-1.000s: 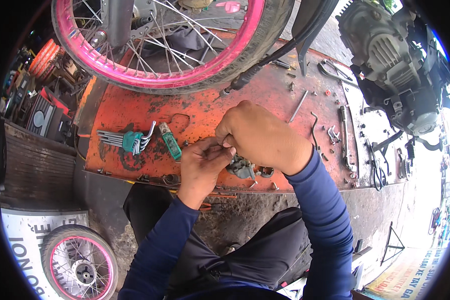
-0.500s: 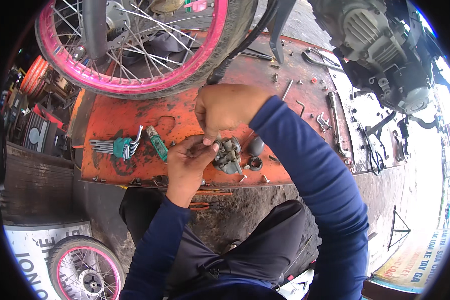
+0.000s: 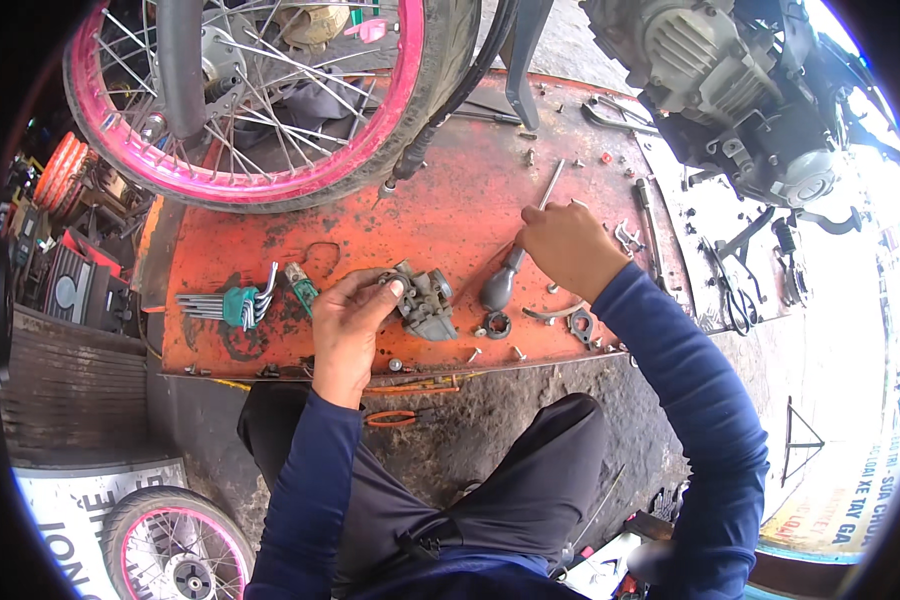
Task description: The recorder is assembling components of a motorcycle carburetor, including a spring and a needle valve.
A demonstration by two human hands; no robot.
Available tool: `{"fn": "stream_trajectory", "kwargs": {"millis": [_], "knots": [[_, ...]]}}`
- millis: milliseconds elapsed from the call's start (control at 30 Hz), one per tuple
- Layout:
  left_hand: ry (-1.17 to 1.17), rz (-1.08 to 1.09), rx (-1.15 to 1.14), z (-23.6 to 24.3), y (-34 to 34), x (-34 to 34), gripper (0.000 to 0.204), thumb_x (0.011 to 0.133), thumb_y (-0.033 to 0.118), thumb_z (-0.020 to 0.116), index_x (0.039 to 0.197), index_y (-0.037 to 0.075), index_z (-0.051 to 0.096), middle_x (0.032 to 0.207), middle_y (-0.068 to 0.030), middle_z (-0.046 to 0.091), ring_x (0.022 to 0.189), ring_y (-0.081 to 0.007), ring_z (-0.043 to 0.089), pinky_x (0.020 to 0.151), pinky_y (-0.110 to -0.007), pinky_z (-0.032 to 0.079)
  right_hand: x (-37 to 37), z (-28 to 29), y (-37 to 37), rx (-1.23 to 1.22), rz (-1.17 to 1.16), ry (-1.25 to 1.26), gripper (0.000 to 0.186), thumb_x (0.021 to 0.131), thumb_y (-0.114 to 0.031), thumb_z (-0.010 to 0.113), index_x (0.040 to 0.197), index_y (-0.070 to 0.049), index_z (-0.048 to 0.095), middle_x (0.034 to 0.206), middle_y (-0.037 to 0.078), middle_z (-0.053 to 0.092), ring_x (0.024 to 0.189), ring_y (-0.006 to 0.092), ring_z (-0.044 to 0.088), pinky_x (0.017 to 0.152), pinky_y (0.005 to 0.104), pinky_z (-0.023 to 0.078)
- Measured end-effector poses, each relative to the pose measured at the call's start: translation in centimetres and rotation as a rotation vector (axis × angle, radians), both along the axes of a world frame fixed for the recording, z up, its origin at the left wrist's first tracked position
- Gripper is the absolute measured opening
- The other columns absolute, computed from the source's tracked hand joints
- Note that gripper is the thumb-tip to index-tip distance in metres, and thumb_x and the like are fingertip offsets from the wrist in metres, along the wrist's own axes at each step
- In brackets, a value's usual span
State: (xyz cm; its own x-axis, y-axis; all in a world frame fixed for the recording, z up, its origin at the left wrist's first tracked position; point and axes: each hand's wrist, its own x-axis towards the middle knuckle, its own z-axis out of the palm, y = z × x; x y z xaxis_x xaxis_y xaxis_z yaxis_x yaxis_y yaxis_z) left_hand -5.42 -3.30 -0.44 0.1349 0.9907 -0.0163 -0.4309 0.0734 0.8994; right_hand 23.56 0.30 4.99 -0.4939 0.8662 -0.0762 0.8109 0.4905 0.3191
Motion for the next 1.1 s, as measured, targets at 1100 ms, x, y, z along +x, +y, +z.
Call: {"fn": "stream_trajectory", "kwargs": {"millis": [1100], "knots": [[0.038,0.015,0.014,0.3,-0.1,-0.2,0.023,0.087,0.001,0.074,0.106,-0.01,0.067,0.094,-0.0111,0.072,0.081,-0.0113,0.067,0.072,-0.024,0.057,-11.0,2.9,-12.2,0.325,0.297,1.759,0.028,0.108,-0.032,0.041,0.108,-0.005,0.037,0.081,0.022,0.062,0.056,0.0191,0.057,0.055,0.0329,0.051]]}}
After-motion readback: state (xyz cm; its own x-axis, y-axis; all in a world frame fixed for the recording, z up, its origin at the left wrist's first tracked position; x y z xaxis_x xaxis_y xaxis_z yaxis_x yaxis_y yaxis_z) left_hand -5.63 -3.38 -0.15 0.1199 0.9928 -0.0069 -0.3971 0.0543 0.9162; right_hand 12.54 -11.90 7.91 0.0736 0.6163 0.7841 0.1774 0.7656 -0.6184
